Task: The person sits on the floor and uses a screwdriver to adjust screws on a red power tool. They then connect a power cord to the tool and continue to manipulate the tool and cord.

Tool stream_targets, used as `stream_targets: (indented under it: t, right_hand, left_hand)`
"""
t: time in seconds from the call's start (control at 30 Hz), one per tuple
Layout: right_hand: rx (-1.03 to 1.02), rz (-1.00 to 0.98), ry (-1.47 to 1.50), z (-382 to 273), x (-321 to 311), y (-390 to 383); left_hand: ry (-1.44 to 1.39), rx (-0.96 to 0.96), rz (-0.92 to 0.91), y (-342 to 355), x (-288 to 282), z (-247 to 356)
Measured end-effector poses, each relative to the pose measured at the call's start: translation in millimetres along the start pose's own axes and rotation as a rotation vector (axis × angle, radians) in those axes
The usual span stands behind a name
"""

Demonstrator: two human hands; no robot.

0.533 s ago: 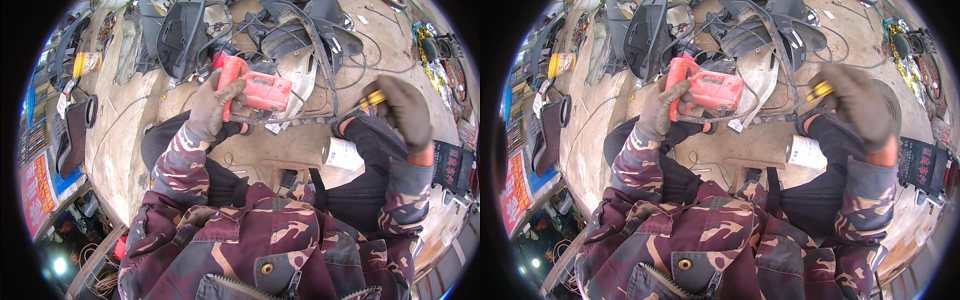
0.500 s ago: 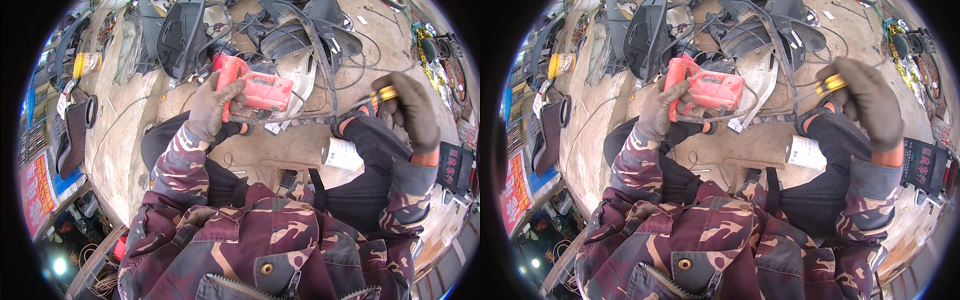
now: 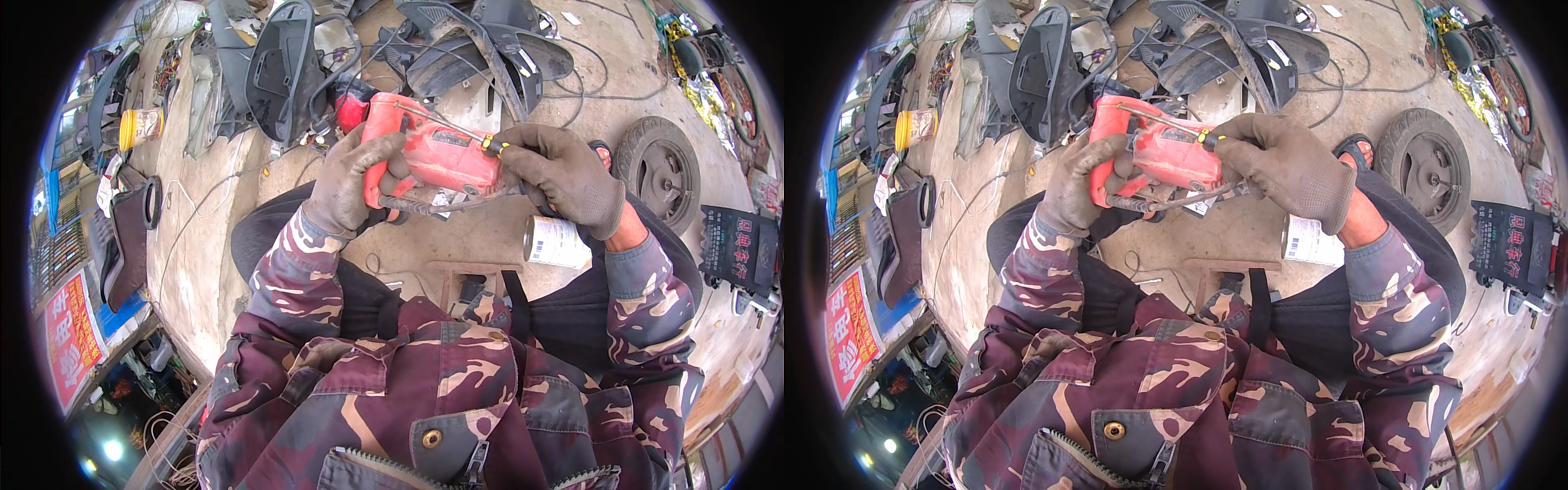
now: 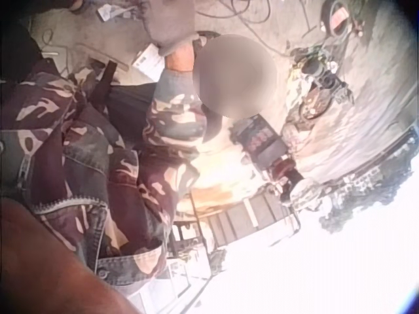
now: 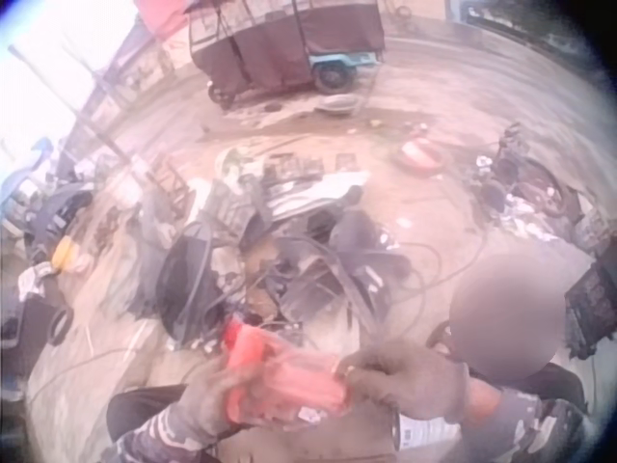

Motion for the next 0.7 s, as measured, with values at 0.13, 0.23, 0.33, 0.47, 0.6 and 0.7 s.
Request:
stream_targets:
  t: [0.13, 0.23, 0.33, 0.47, 0.6, 0.7]
  right_hand:
    - [-0.004, 0.011, -0.027, -0.4, -1.4, -2.4]
    - [-0.001, 0.024, -0.026, -0.3, -1.7, -3.1]
    - [-0.005, 0.017, -0.027, 0.2, -1.2, -1.4]
    - [-0.009, 0.025, -0.052, 1.2, 0.8, 2.7]
    - [0.005, 0.000, -0.038, 1.7, 3.1, 6.1]
    - [-0.030, 0.030, -0.083, 0.7, 1.6, 5.3]
  left_hand:
    - [-0.025, 0.002, -0.030, 1.1, 3.6, 1.2]
    - [-0.029, 0.004, -0.020, 0.6, 3.3, 1.8]
    - [-0.029, -0.004, 0.002, 1.0, 1.9, 1.7]
    - [0.001, -0.003, 0.047, -0.2, 3.1, 2.0]
    - [0.001, -0.020, 0.056, -1.6, 5.8, 3.6]
    - [-0.009, -0.037, 0.063, -3.3, 6.2, 3.2]
Point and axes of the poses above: each hand's wrist, its own y-axis towards the middle knuckle, its own x-axis out of the palm, z = x × y, the point moved 6 cm from there along y, towards the middle knuckle, and after that the axes turned 13 degrees about -z, right-handed, at the moved point
